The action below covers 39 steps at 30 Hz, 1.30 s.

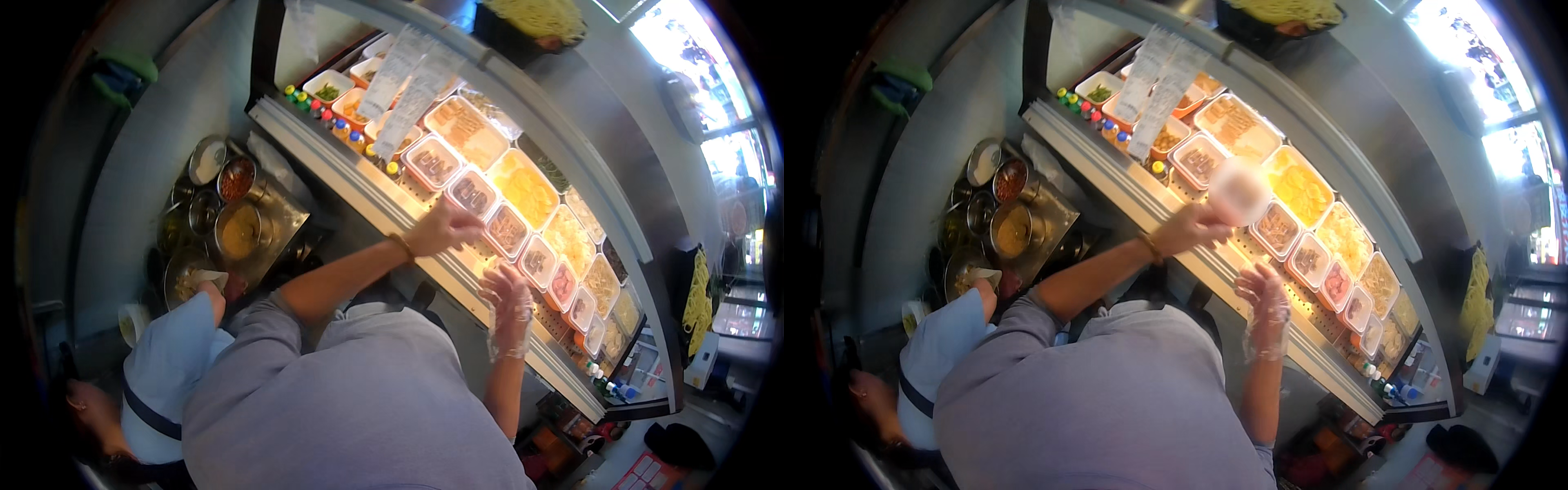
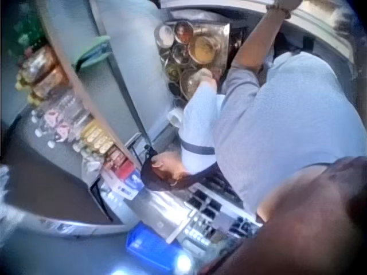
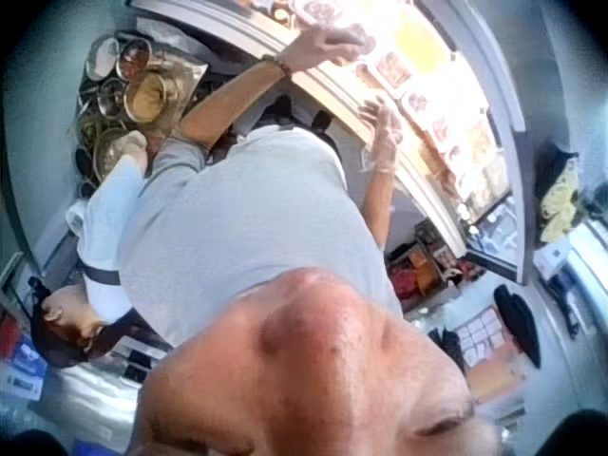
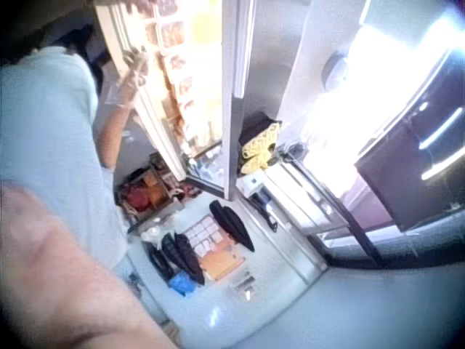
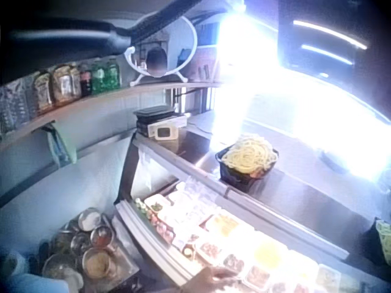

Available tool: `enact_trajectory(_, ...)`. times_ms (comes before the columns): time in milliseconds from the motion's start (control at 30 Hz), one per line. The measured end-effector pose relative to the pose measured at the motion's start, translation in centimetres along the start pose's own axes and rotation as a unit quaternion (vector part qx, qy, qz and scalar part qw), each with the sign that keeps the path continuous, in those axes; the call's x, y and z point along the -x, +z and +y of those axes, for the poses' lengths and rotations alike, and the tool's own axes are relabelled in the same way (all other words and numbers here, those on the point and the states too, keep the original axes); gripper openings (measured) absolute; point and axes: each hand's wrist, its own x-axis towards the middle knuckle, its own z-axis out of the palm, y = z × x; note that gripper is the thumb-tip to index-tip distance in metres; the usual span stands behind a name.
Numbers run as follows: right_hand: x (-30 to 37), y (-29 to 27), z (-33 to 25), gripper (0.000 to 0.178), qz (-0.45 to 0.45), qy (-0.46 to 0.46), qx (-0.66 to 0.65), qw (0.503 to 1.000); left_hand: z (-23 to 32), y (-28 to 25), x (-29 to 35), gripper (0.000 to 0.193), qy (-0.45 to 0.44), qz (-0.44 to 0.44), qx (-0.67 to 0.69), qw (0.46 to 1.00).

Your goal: The person opens a plastic bag of food, places it in a container, and then assembles a meal by adding various ingredients from a refrigerated display case into a black tray. They then add noodles from a large bowl to the tray.

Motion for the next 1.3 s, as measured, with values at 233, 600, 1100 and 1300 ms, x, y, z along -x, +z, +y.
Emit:
enact_trajectory(233, -1.4, 2.4, -1.3, 0.082, -0.124, 0.078, -0.066, 0.987, -5.6, 2.3, 2.1, 0.028, 0.089, 0.026, -0.041, 0.995)
enact_trajectory(600, -3.4, 5.9, 0.4, 0.077, -0.173, 0.145, -0.007, 0.974, -7.7, -2.7, 3.5, 0.012, 0.040, 0.071, 0.055, 0.995)
enact_trajectory(1100, -1.1, 3.3, 1.7, 0.061, -0.039, -0.077, 0.422, 0.903, -7.5, -3.9, 1.9, 0.013, 0.079, 0.268, -0.011, 0.960)
enact_trajectory(1300, -0.7, 5.6, 0.4, 0.091, -0.159, 0.048, -0.101, 0.981, -7.2, -3.7, 2.9, 0.037, 0.033, 0.013, 0.243, 0.969)
